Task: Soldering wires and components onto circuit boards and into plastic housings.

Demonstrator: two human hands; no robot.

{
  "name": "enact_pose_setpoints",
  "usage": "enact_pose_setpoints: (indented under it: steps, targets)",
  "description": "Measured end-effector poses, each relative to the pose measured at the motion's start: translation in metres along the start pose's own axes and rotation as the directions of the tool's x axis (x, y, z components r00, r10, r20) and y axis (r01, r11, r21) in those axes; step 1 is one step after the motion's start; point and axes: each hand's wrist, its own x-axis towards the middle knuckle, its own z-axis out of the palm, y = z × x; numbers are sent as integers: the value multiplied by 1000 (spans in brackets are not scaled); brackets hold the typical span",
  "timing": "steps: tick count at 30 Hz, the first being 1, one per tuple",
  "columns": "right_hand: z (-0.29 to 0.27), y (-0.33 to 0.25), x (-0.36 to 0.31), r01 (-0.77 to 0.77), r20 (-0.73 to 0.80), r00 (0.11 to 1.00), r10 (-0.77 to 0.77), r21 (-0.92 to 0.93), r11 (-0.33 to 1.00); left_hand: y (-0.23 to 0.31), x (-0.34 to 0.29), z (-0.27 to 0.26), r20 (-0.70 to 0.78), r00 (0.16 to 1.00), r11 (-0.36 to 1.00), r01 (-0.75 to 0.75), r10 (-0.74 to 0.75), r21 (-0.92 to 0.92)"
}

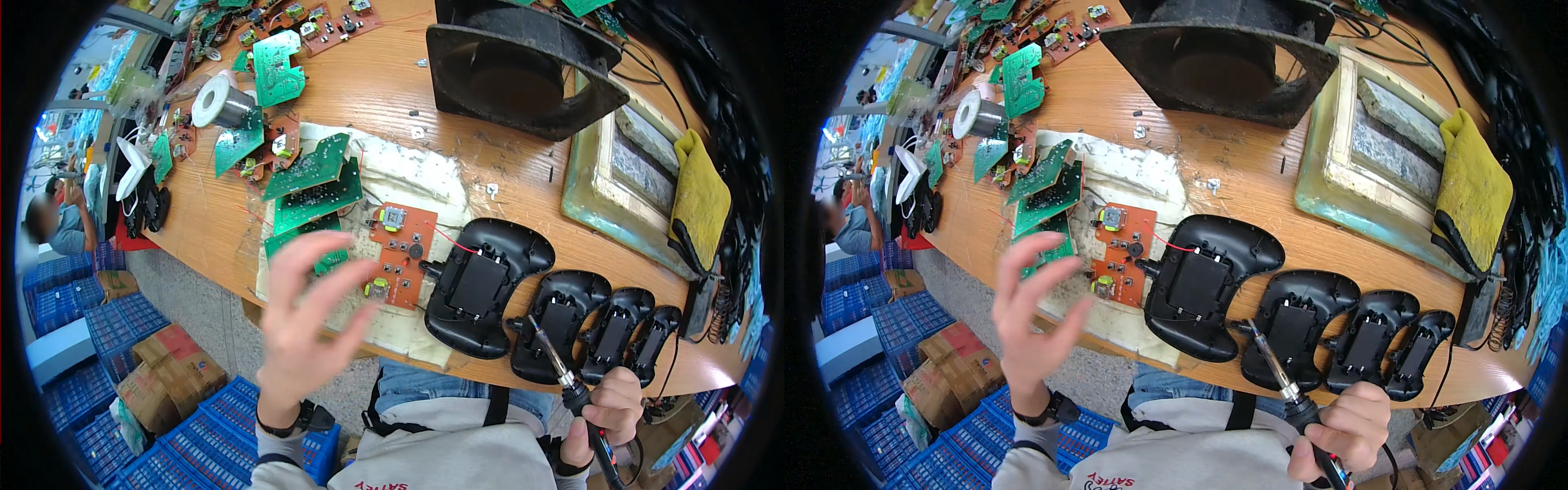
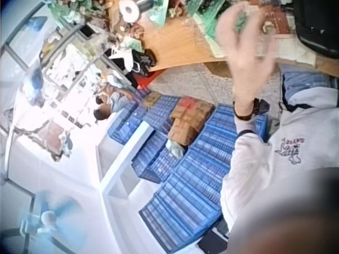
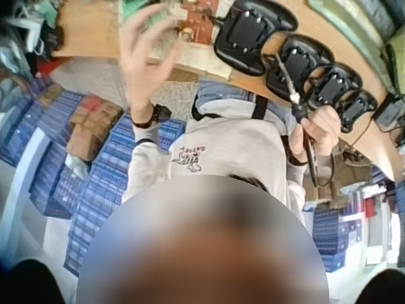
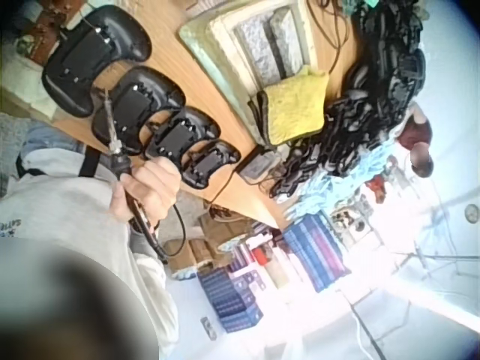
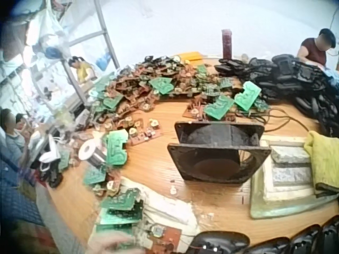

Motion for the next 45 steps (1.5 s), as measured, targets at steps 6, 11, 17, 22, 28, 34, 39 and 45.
enact_pose_setpoints:
  steps: [6,11,17,22,28,34,39,45]
  targets:
    - [11,10,20,149,-169,977,-134,77,986,-30,-23,-12,-108,989,886,137,-99,443]
    - [6,9,12,151,-274,953,-127,70,986,-31,-33,-24,-365,913,930,279,-181,239]
    - [-4,7,2,-10,-379,925,29,53,999,-23,-17,-16,-79,997,896,34,1,443]
    - [0,9,0,-49,-371,925,84,103,993,-40,-28,-17,-217,976,888,91,11,451]
    - [-2,25,-8,-72,-316,938,144,227,971,4,-36,-33,-377,690,741,353,-618,-571]
    - [11,8,13,-141,-189,960,206,308,941,58,-25,14,-23,810,498,338,-586,-799]
    - [20,1,27,-148,-109,980,168,170,974,94,-23,61,129,876,548,398,-464,-736]
    - [29,-2,37,-141,-166,976,143,22,990,109,-16,74,16,999,947,-35,43,-319]
